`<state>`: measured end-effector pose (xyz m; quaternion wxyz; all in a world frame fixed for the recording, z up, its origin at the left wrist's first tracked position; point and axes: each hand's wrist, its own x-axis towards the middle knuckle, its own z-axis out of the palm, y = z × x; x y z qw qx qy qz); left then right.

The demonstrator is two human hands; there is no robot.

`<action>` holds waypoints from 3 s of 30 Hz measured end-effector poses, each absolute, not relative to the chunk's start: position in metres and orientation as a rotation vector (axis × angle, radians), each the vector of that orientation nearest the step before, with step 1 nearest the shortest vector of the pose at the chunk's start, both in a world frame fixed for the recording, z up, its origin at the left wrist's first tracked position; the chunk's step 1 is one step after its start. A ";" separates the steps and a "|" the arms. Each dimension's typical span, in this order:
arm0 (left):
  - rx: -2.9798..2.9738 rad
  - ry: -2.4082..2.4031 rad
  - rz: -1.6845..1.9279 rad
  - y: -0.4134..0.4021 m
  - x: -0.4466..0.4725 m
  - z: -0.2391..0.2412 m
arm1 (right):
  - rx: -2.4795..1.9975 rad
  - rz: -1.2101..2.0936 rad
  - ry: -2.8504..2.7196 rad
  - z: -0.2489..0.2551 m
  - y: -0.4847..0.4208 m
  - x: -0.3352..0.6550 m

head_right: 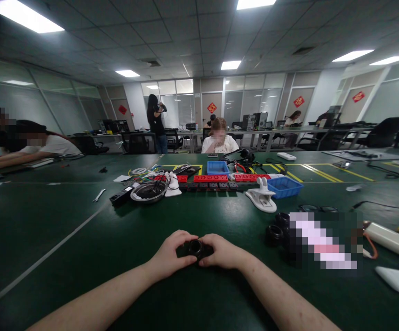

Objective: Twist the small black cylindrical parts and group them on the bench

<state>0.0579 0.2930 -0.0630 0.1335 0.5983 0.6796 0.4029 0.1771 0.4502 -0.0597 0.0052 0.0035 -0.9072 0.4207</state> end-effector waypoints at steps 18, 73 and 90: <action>1.660 1.925 1.129 0.293 0.057 -0.061 | 0.003 1.257 -2.881 -0.058 0.451 0.177; 1.571 1.822 1.179 0.297 0.051 -0.066 | -0.020 1.292 -2.797 -0.067 0.448 0.174; 1.523 1.843 1.188 0.298 0.052 -0.066 | -0.186 1.313 -2.790 -0.069 0.445 0.172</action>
